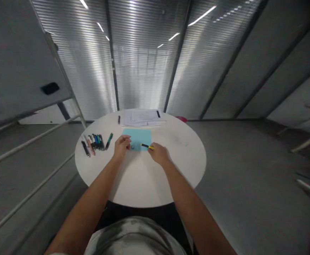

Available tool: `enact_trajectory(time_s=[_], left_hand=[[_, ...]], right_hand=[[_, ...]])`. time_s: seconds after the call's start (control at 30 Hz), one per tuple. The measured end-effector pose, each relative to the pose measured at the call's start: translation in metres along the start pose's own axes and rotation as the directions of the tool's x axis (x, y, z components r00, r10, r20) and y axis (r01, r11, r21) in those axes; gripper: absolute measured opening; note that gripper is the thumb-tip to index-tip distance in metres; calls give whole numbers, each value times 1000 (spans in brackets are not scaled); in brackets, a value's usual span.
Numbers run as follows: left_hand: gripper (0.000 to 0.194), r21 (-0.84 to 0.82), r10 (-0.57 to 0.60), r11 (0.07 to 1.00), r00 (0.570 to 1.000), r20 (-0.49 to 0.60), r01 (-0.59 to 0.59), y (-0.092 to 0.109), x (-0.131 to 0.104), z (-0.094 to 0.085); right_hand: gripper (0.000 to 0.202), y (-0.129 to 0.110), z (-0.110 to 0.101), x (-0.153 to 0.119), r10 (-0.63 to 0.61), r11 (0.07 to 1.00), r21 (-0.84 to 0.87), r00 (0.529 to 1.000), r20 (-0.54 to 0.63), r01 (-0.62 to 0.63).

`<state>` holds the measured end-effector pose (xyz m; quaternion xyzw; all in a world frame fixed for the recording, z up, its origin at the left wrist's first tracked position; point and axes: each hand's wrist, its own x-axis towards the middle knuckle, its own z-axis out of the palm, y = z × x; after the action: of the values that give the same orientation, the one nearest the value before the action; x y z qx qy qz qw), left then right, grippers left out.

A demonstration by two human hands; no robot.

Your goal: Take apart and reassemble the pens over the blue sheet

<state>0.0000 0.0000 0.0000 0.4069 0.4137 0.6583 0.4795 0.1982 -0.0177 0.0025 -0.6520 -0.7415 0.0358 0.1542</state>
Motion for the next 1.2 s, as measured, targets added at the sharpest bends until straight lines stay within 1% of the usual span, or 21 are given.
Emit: enact_trajectory(time_s=[0.13, 0.23, 0.4, 0.6, 0.8, 1.03, 1.13, 1.2], left_hand=[[24, -4, 0, 1000, 1000, 11, 0, 2, -1, 0], [23, -11, 2, 1000, 1000, 23, -2, 2, -1, 0], [23, -18, -6, 1000, 1000, 27, 7, -1, 0, -1], [21, -8, -7, 1000, 1000, 30, 7, -3, 1, -2], [21, -2, -19, 1000, 1000, 21, 19, 0, -1, -1], [21, -6, -28, 1000, 999, 18, 29, 2, -2, 0], [20, -11, -33, 999, 999, 19, 33, 2, -2, 0], [20, -7, -31, 999, 999, 17, 32, 1, -2, 0]], right_hand=[[25, 0, 0, 0, 36, 998, -45, 999, 24, -35], [27, 1, 1, 1, 43, 996, -81, 998, 47, -39], [26, 1, 4, 1, 30, 995, -96, 999, 29, -27], [21, -2, 6, 1, 40, 998, -40, 999, -27, -41], [22, 1, 10, 3, 87, 996, -24, 995, -40, -88], [24, 3, 6, 3, 171, 985, -6, 985, -2, -171], [24, 5, 7, 4, 186, 982, 20, 982, -18, -185], [23, 7, 10, 6, 187, 981, 59, 981, -53, -184]])
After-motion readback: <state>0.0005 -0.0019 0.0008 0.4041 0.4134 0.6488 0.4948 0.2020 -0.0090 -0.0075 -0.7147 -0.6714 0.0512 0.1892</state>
